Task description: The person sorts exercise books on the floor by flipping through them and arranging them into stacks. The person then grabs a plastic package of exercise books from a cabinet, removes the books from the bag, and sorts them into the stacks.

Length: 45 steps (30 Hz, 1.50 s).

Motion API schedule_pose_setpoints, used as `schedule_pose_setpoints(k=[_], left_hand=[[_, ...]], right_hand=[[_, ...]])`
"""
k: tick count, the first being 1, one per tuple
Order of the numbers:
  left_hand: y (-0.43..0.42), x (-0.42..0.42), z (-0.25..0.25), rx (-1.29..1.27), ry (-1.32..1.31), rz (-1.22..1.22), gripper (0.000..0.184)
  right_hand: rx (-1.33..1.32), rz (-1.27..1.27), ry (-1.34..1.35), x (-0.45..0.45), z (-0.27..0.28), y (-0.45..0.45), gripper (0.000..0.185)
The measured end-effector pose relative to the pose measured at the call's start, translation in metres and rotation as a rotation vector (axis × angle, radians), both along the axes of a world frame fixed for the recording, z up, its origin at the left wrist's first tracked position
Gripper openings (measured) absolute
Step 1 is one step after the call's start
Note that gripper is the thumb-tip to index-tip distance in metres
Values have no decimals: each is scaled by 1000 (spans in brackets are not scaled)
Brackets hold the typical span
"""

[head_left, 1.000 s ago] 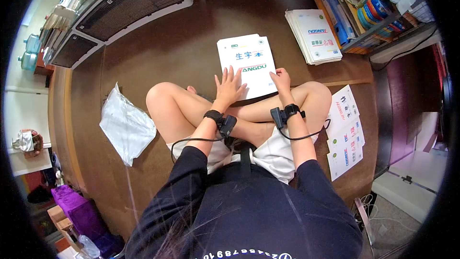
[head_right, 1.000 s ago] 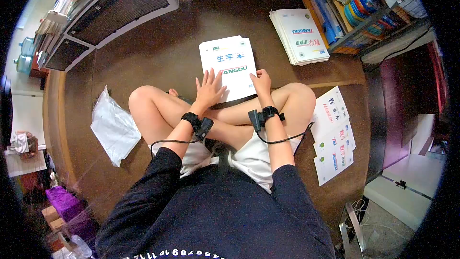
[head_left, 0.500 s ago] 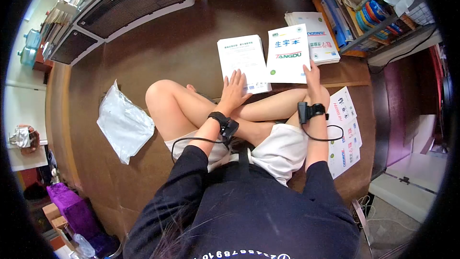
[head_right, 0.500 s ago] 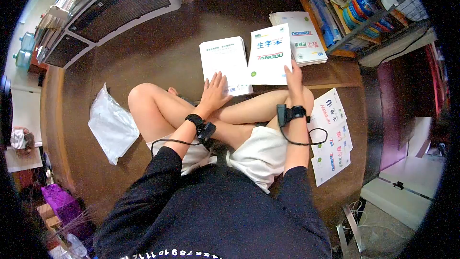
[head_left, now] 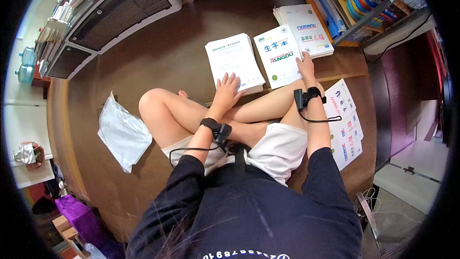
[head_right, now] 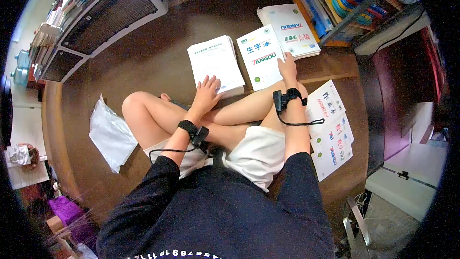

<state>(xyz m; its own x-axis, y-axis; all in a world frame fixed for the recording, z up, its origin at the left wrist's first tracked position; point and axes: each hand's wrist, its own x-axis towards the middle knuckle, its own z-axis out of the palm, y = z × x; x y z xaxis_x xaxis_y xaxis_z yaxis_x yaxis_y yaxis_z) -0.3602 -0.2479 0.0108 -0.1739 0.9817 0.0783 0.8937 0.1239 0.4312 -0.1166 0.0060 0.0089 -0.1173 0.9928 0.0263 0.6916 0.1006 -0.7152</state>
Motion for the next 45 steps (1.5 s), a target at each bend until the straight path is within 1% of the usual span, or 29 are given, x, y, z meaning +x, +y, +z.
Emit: schedule_pose_setpoints(k=[1,3,4,7,10,13,14,16,17,19,20,23,27,28,30,31,32,33,35,37,38,39,41,42,43,44,45], left_hand=[[0,-3,1,2,-83,16,61],[-2,-6,6,16,-163,29,55],[-2,-6,8,23,-205,37,52],[1,-8,1,93,-247,81,41],[5,-12,2,152,-377,171,35],[5,-14,23,-119,-481,444,36],[5,-16,20,-7,-541,510,38],[5,-24,5,222,-655,641,40],[5,-30,-2,302,-848,749,41],[5,-39,3,464,-1238,954,44],[0,-42,4,519,-1436,968,45],[-12,-48,1,658,-1834,802,43],[-13,-52,-1,570,-2036,727,40],[-13,-51,0,596,-2069,635,39],[-16,-60,3,674,-2314,379,38],[-17,-62,15,707,-2430,239,38],[-20,-65,27,737,-2457,196,36],[-26,-58,54,792,-2313,275,33],[-35,-78,28,783,-2548,61,36],[-36,-76,17,800,-2594,51,35],[-33,-74,13,756,-2485,100,35],[-28,-65,15,680,-2434,361,33],[-21,-41,15,516,-2063,774,29],[-25,-32,18,283,-1862,784,25],[-27,-22,21,60,-1651,779,22],[-25,-15,-8,-26,-1515,784,17],[-26,-6,-5,-33,-1357,715,17]], right_hand=[[-19,-7,28,1,4,-2,36],[-59,-15,76,7,14,-6,34],[48,7,55,10,7,-3,29],[124,1,170,9,11,-9,24],[96,24,167,2,22,-23,21],[150,105,-7,-9,35,-46,20],[132,161,-26,-12,39,-54,21],[-13,243,-81,-20,51,-68,22],[-88,284,-107,-23,55,-74,23],[-74,362,-173,-28,55,-84,25],[-81,379,-198,-31,55,-90,25],[-100,392,-239,-39,57,-103,27],[-94,376,-250,-44,61,-110,27],[-88,365,-257,-43,61,-110,26],[-71,375,-280,-42,61,-110,27],[-64,377,-291,-41,60,-110,27],[-52,376,-296,-39,60,-110,27],[-41,376,-300,-39,59,-109,27],[-28,374,-298,-41,56,-109,27],[-26,369,-283,-42,55,-107,27],[-25,367,-314,-44,54,-106,27],[-25,370,-320,-45,53,-107,28],[-21,367,-341,-45,53,-106,28],[-20,360,-395,-45,52,-105,28],[-16,363,-379,-44,52,-105,28],[-14,365,-365,-42,52,-105,28],[-13,367,-350,-42,51,-106,28]])
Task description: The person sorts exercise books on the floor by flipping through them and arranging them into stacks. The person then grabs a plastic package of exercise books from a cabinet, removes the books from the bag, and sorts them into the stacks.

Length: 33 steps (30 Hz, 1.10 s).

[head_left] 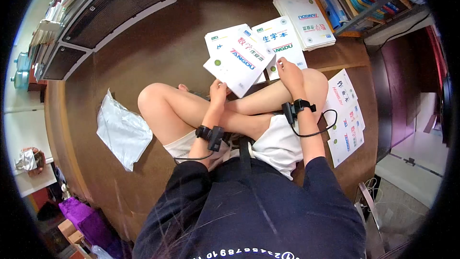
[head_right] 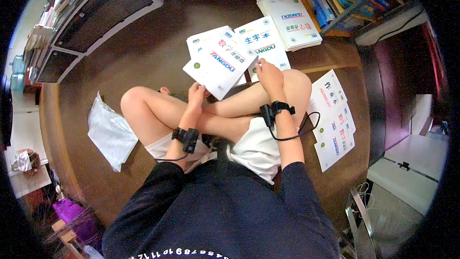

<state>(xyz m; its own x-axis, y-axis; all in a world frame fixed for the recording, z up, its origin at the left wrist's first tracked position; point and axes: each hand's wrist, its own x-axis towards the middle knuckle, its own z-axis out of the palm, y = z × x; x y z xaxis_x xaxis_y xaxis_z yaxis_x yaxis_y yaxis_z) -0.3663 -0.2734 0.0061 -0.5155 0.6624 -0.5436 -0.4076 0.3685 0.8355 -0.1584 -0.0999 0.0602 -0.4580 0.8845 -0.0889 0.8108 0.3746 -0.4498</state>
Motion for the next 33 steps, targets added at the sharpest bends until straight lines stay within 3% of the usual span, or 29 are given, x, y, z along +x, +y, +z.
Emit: schedule_pose_setpoints(k=[2,11,15,17,19,20,21,24,27,30,32,33], left_hand=[[1,8,16,65,-171,-20,22],[7,6,18,44,-323,-94,44],[18,1,-3,52,-382,-161,43],[21,5,-5,92,-389,-180,37],[20,4,-5,80,-426,-165,31],[19,3,-1,75,-445,-148,27],[22,9,13,72,-425,-110,23],[22,15,25,171,-422,-90,17],[23,17,25,211,-379,-200,20],[24,19,29,226,-344,-392,26],[23,18,22,167,-312,-512,31],[20,12,1,188,-414,-560,39]], right_hand=[[-15,6,-3,0,2,-1,28],[-160,131,-265,-7,-21,12,51],[-302,106,-170,-19,-29,4,55],[-182,-12,-147,-25,-32,-11,53],[-180,-119,-31,-32,-10,-21,47],[-206,-200,189,-34,11,-27,42],[-139,-289,401,-36,-5,-27,35],[-430,-321,852,-48,-46,-36,31],[-455,-374,924,-56,-47,-80,31],[-448,-488,975,-45,-10,-113,26],[-384,-538,926,-32,-1,-120,23],[-410,-557,1041,-20,7,-120,20]])
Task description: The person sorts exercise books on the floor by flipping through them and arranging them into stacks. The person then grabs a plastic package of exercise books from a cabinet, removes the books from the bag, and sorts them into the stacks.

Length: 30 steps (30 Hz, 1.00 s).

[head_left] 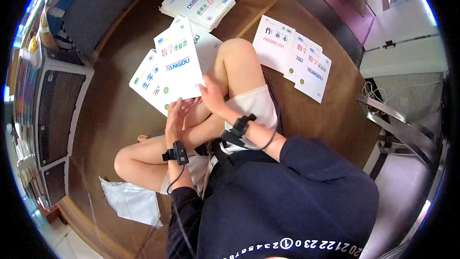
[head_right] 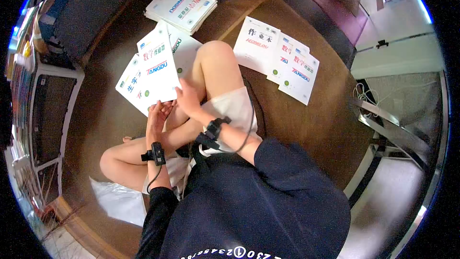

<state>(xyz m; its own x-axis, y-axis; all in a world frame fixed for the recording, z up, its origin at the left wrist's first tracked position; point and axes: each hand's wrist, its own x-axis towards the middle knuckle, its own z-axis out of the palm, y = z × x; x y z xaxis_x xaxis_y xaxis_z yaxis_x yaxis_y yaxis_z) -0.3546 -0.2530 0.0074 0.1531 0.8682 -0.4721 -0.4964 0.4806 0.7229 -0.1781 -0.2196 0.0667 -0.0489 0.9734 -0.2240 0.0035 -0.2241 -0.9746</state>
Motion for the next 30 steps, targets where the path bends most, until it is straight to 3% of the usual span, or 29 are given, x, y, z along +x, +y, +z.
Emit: schedule_pose_setpoints(k=[1,3,4,6,7,11,15,19,20,21,22,25,28,30], left_hand=[[-2,5,5,17,-2,2,41],[-8,21,32,43,-14,10,44],[-13,25,43,27,77,32,47],[-8,28,49,52,167,38,48],[-5,30,54,68,215,41,48],[-5,36,58,58,461,43,53],[-2,28,26,-5,458,-17,42],[1,18,-7,40,645,-4,35],[1,17,-10,45,654,11,34],[1,16,-11,51,666,28,33],[2,21,1,12,745,44,29],[-1,16,1,-54,720,99,25],[-1,12,-8,42,823,201,20],[-1,10,-12,71,809,227,20]], right_hand=[[-3,-34,112,17,9,5,18],[79,-157,63,64,33,16,20],[264,-222,-52,95,39,25,22],[336,-339,-47,157,61,29,26],[224,-398,80,187,74,28,27],[326,-694,-217,305,89,18,27],[170,-944,-75,398,51,-16,26],[-142,-983,-57,471,-66,-74,25],[-261,-978,-134,486,-104,-89,22],[-324,-862,-372,496,-133,-106,21],[-419,-777,-934,536,-206,-126,21],[-485,-893,-993,457,-129,-124,27],[-632,-1062,-1281,442,-133,-118,30],[-628,-1073,-1181,443,-124,-114,31]])
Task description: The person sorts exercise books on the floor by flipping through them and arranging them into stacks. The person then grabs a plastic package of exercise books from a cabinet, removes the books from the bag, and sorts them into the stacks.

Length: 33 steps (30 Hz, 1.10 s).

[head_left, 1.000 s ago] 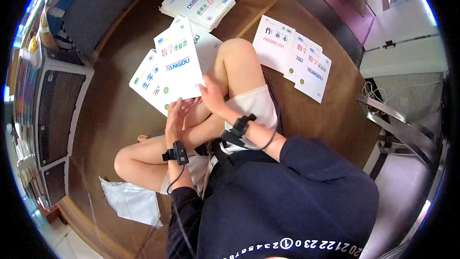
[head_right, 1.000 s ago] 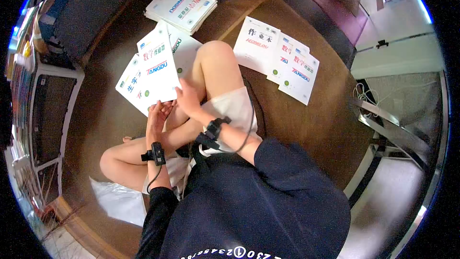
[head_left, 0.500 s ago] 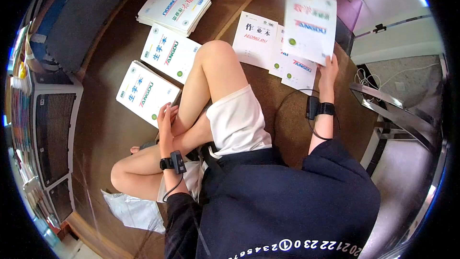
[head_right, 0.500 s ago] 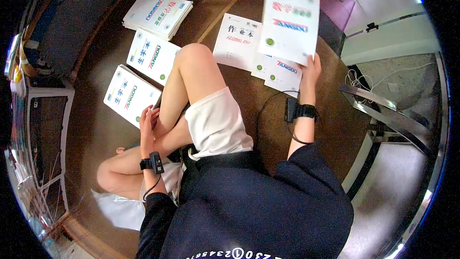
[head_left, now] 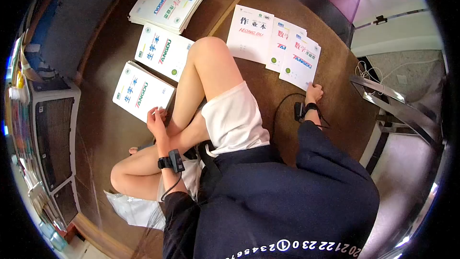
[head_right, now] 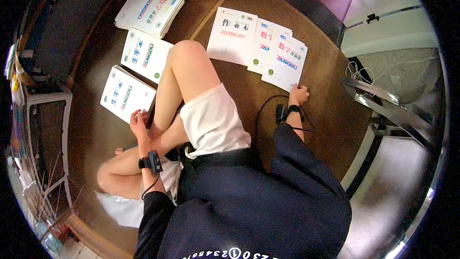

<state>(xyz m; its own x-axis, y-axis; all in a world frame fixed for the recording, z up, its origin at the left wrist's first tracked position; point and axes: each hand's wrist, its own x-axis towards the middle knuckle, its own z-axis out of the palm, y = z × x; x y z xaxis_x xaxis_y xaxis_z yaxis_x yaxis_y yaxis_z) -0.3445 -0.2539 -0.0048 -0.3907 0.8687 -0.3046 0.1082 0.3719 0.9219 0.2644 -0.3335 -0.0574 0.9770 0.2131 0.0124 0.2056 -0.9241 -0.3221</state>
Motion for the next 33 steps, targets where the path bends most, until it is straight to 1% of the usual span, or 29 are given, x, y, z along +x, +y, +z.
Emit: schedule_pose_setpoints(k=[1,2,4,7,10,13,14,15,16,17,18,21,23,24,27,30,33], left_hand=[[1,-1,-1,18,-4,8,20],[0,0,-3,25,-53,29,19],[2,-1,-6,-10,-21,-12,19],[1,4,-1,-24,-6,-37,19],[3,7,3,-18,36,-70,19],[2,5,1,-18,42,-76,19],[3,5,0,-21,36,-75,19],[2,4,-2,-23,30,-74,19],[1,4,0,-23,42,-82,19],[2,6,5,-21,53,-92,18],[2,7,6,-19,64,-104,18],[2,6,2,-11,62,-106,18],[3,8,6,-23,50,-93,19],[3,8,5,-32,44,-83,19],[5,5,1,-31,78,-101,18],[3,7,5,-11,86,-102,19],[1,6,4,-30,69,-99,18]], right_hand=[[29,-3,38,0,3,3,32],[132,-5,132,7,-8,5,32],[337,-7,321,34,-31,6,33],[367,87,663,61,-30,15,35],[254,133,625,58,-19,37,31],[272,242,517,46,-22,57,30],[270,257,480,67,-61,61,33],[235,225,494,55,-46,66,33],[200,192,508,30,-12,76,33],[168,159,520,14,9,82,32],[334,109,493,13,0,83,24],[334,79,616,23,-2,84,20],[411,61,659,36,-21,85,23],[445,53,682,35,-22,87,25],[845,1,880,31,-24,86,23],[793,-55,798,30,-18,97,15],[611,-52,654,10,11,109,18]])
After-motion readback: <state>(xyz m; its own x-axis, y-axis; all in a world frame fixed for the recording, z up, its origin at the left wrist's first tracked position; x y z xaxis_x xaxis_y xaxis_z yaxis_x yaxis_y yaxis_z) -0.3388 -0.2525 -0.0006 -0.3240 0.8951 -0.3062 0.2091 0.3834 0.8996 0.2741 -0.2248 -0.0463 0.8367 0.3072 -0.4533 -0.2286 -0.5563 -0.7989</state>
